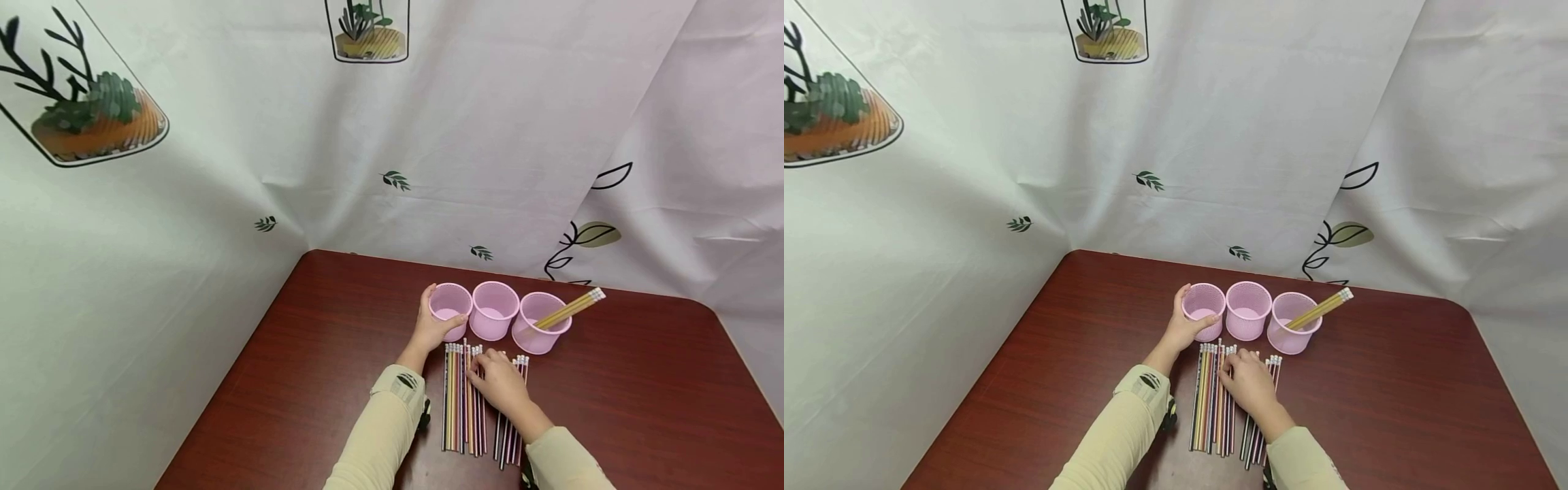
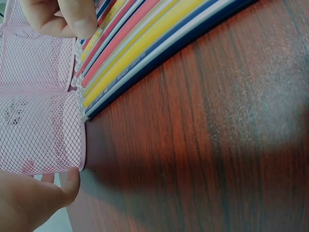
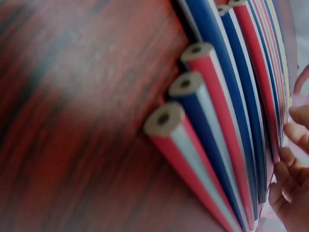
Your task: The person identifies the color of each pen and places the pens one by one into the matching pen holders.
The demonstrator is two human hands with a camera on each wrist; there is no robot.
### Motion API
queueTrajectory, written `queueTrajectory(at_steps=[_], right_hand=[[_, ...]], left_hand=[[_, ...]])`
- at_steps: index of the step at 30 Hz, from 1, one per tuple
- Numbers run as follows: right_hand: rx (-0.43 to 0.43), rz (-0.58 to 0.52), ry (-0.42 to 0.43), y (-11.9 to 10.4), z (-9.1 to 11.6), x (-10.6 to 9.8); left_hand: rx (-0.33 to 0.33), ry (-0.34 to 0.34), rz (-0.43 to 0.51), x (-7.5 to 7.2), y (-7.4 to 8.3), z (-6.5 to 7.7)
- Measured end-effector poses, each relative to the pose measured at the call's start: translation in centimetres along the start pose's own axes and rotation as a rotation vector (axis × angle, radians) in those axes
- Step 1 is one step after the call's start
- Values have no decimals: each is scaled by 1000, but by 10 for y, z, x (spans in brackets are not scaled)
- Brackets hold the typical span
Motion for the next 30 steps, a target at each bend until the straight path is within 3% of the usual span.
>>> queueTrajectory(at_steps=[18,30], right_hand=[[137,101,-50,1,-1,-3],[271,52,-89,6,-1,2]], left_hand=[[5,-1,29,0,0,0],[0,10,19,-1,1,1]])
Point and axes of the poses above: each hand's wrist, its own z-axis away from the middle knuckle, its own x-axis out of the palm, y = z × x, the point moved 6 cm from there along -z, towards the middle knuckle, and after that the axes turned 7 degrees about -y, right-handed, at the moved point
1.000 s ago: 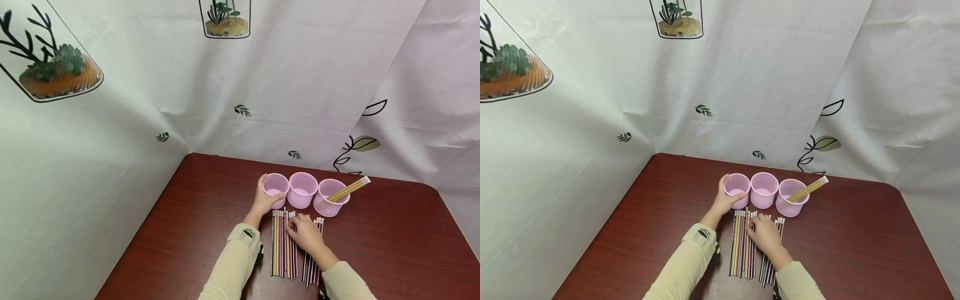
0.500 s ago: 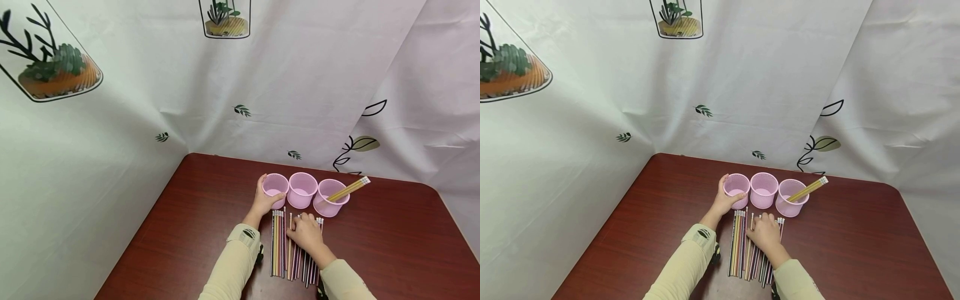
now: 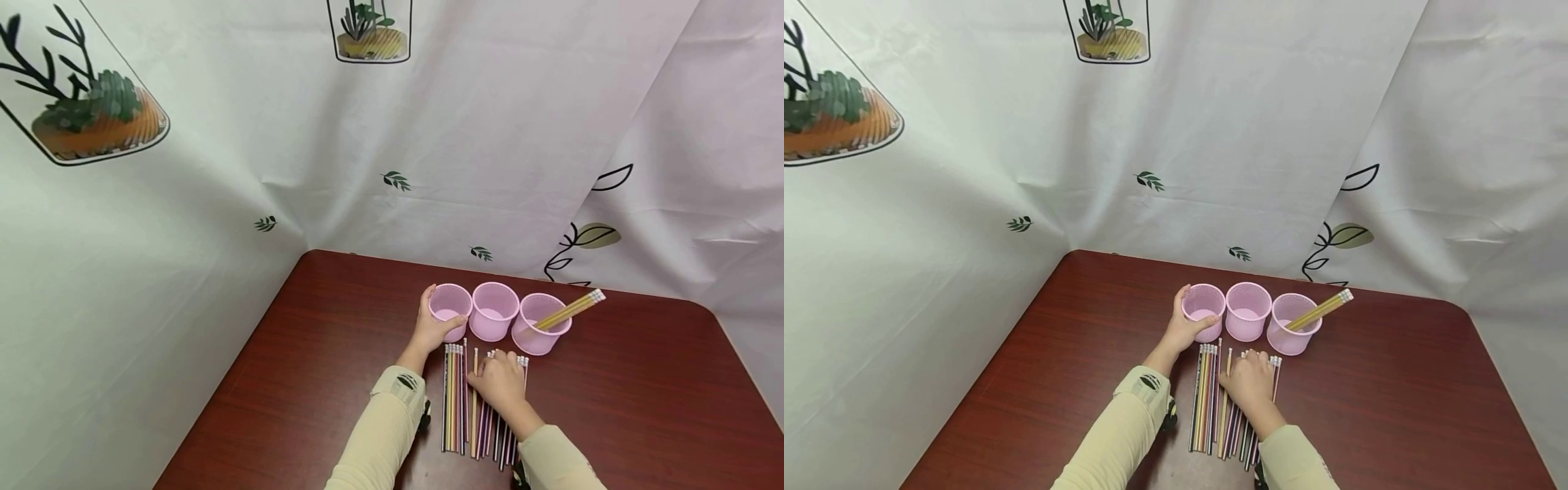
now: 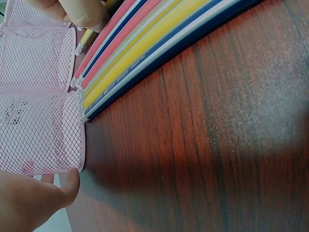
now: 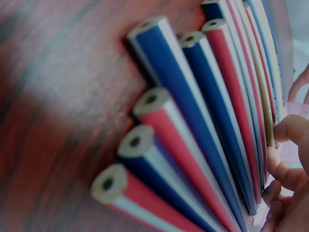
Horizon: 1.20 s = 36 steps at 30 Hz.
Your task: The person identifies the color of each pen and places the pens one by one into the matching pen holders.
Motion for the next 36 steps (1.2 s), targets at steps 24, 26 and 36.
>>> queueTrajectory(at_steps=[24,26,36], right_hand=[[86,-441,-7,0,4,-51],[72,-463,5,-2,4,-61],[71,-572,146,-3,5,-104]], left_hand=[[-3,4,-15,1,2,2],[7,2,-5,1,3,2],[-11,8,7,0,0,2]])
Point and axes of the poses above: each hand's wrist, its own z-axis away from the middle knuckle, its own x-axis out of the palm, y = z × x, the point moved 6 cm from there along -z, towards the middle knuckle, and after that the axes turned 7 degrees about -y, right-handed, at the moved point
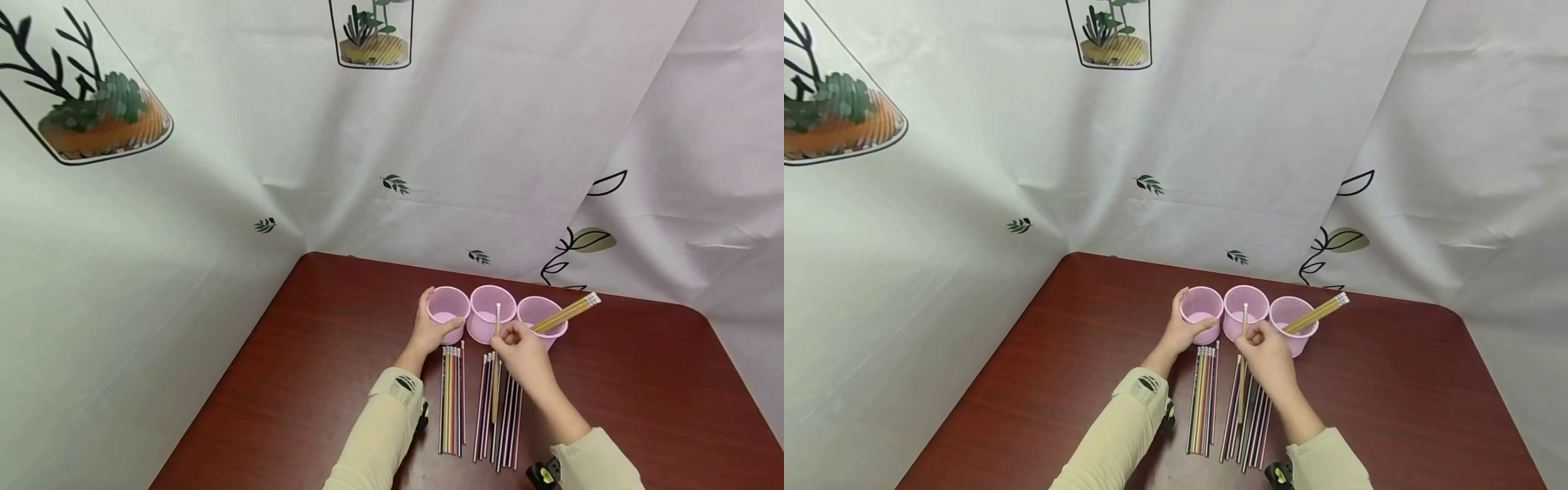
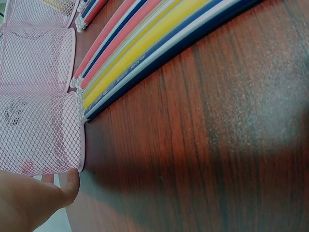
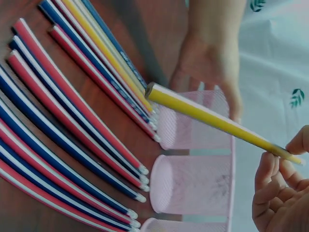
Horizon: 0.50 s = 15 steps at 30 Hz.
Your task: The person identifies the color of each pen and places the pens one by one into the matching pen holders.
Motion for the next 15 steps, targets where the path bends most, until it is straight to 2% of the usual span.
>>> queueTrajectory(at_steps=[7,12,15], right_hand=[[34,-62,35,-3,-6,-17],[42,-146,36,-1,-11,-27],[39,-153,63,0,-13,-35]], left_hand=[[-6,0,2,-1,-1,0],[-8,-3,1,0,-1,0],[-10,-3,0,0,0,0]])
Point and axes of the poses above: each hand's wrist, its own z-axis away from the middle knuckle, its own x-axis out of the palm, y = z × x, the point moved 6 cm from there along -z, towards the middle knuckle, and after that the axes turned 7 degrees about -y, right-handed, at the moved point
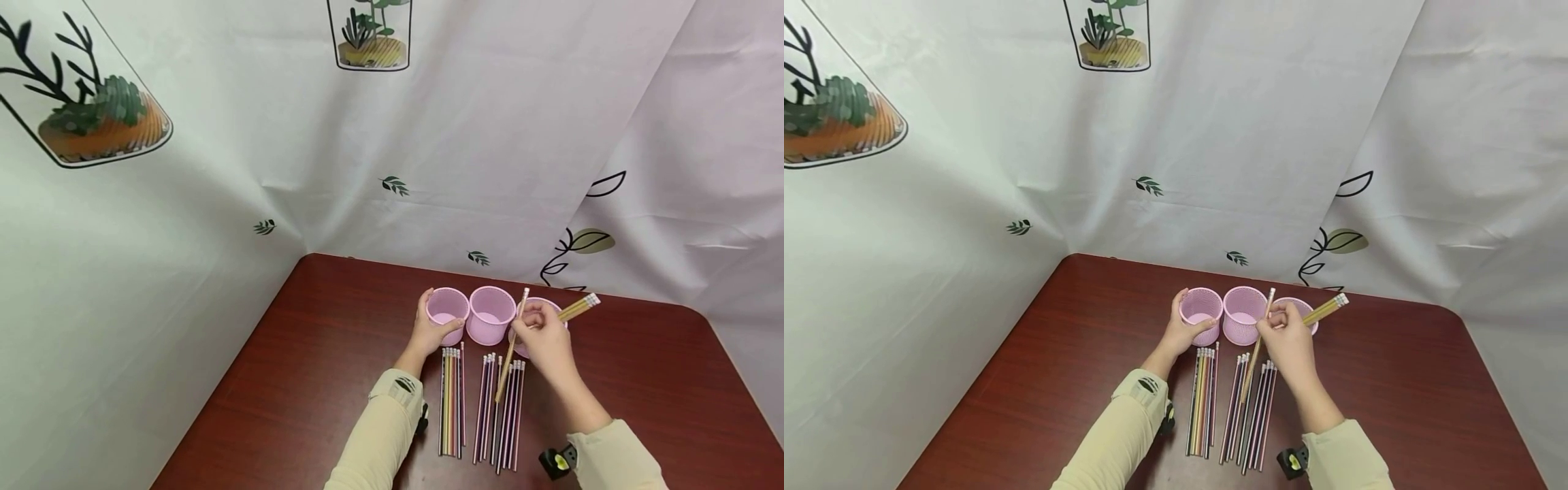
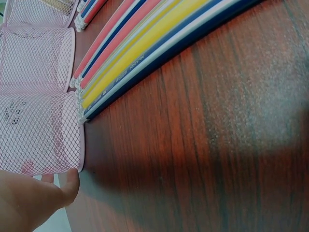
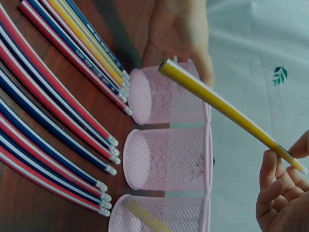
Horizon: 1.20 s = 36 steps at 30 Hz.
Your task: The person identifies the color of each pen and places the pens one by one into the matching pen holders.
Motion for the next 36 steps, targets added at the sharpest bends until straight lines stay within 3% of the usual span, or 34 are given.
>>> queueTrajectory(at_steps=[4,18,26,31,36], right_hand=[[-9,13,61,-2,-4,-13],[15,-131,194,-11,-25,-58],[11,-356,332,-9,-39,-96],[54,-230,385,2,-40,-110],[131,-175,357,21,-38,-107]], left_hand=[[2,1,-2,0,0,0],[3,7,7,0,-1,0],[18,8,-4,1,-2,-2],[6,13,-8,0,-2,-1],[10,9,-4,1,-2,-1]])
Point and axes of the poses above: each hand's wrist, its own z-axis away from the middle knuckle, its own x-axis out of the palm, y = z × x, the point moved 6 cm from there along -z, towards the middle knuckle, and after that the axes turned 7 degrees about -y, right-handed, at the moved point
